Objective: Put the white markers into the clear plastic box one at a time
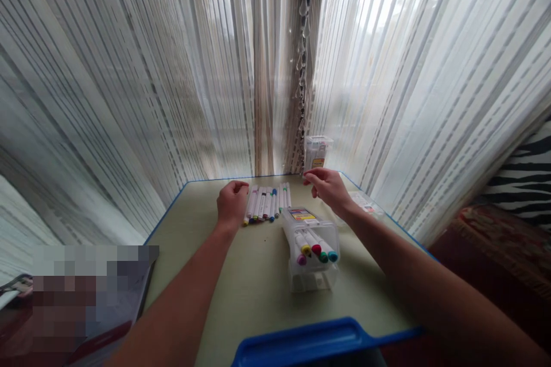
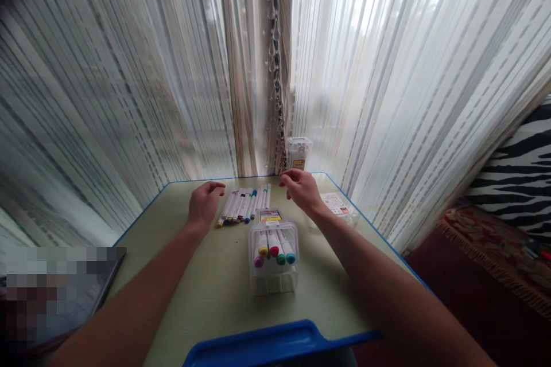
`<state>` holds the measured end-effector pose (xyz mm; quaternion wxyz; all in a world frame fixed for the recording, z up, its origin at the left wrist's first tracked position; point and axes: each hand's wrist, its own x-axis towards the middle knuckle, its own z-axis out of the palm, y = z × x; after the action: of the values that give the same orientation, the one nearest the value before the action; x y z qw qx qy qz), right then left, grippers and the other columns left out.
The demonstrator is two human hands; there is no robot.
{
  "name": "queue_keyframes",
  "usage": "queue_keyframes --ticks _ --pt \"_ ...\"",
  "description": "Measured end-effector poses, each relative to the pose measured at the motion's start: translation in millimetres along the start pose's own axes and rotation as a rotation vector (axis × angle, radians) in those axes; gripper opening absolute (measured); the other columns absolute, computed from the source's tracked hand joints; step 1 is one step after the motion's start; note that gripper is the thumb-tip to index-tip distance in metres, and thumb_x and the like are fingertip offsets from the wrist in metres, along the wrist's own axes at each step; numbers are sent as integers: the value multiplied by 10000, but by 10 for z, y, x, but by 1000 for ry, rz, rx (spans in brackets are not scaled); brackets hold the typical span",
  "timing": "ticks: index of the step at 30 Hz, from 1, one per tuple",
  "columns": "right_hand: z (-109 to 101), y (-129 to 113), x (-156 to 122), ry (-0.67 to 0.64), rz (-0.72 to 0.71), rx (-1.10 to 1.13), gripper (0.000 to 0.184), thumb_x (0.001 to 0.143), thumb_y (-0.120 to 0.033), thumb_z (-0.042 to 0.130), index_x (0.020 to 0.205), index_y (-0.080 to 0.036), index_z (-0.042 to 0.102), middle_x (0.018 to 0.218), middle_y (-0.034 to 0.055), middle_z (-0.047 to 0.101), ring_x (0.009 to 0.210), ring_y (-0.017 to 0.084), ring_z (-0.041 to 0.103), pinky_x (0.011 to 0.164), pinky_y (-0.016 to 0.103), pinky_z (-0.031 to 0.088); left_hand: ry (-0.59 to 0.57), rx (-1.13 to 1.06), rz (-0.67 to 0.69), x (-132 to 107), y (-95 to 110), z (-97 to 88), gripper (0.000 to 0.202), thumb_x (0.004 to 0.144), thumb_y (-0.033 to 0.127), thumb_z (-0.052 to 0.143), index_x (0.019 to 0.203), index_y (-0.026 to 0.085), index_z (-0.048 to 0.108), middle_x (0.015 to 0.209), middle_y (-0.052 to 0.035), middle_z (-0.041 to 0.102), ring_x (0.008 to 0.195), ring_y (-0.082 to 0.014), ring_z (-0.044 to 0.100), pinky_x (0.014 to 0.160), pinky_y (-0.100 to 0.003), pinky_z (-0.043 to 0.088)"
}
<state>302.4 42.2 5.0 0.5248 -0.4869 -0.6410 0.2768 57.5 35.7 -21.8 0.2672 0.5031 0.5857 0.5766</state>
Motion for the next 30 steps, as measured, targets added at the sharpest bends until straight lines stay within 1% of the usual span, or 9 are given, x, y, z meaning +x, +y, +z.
queue_keyframes --ticks 2,4,9,12,15,20,25,28,30 --pt "3 123 -87 -24 6 -21 255 785 -345 626 893 -118 666 769 70 697 408 83 547 403 221 441 41 79 -27 50 -57 -19 138 665 267 583 741 194 674 749 -51 668 758 -204 595 673 -289 394" --pt "-36 170 -166 -50 -15 -54 261 792 -346 631 926 -124 663 803 70 694 425 86 566 426 227 464 30 132 -50 87 -94 -34 135 669 263 593 735 197 690 749 -57 684 760 -214 606 686 -298 398" --pt "-93 137 -237 -73 -125 -180 284 846 -372 588 982 -132 652 824 68 688 454 101 594 439 227 453 -37 265 -70 105 -114 -75 89 611 196 672 693 199 705 694 -62 679 697 -213 599 657 -294 397" --pt "-78 126 -256 -100 -184 -273 273 863 -356 570 995 -133 654 820 63 686 463 110 612 460 233 445 -74 349 -71 75 -110 -84 153 566 120 677 689 203 712 686 -67 677 686 -216 592 638 -289 399" --pt "-68 136 -264 -82 -223 -304 253 866 -333 559 990 -136 657 816 58 684 458 112 611 481 240 448 -111 426 -78 44 -106 -77 191 577 102 664 732 198 723 731 -80 698 703 -219 601 621 -283 416" --pt "-71 151 -252 -54 -272 -328 223 855 -323 558 955 -157 669 803 53 700 443 112 587 492 249 450 -176 560 -87 21 -97 -74 272 655 149 647 909 194 730 872 -87 735 695 -198 631 567 -262 449" --pt "-71 132 -256 -62 -271 -373 217 851 -309 559 938 -155 683 781 59 716 459 123 594 548 269 471 -200 709 -46 39 -119 -87 291 715 203 634 997 187 706 930 -98 744 814 -225 672 702 -298 500" --pt "-64 127 -262 -66 -267 -378 211 848 -306 560 928 -155 683 784 59 714 454 121 588 551 274 469 -203 787 1 36 -130 -99 308 719 206 633 1018 163 698 1008 -140 735 946 -276 671 810 -349 495" --pt "-60 136 -262 -71 -267 -362 211 848 -313 560 931 -158 678 798 58 710 451 119 585 534 270 464 -198 827 23 23 -130 -109 283 728 208 624 994 154 705 1043 -169 725 984 -310 666 826 -381 492"
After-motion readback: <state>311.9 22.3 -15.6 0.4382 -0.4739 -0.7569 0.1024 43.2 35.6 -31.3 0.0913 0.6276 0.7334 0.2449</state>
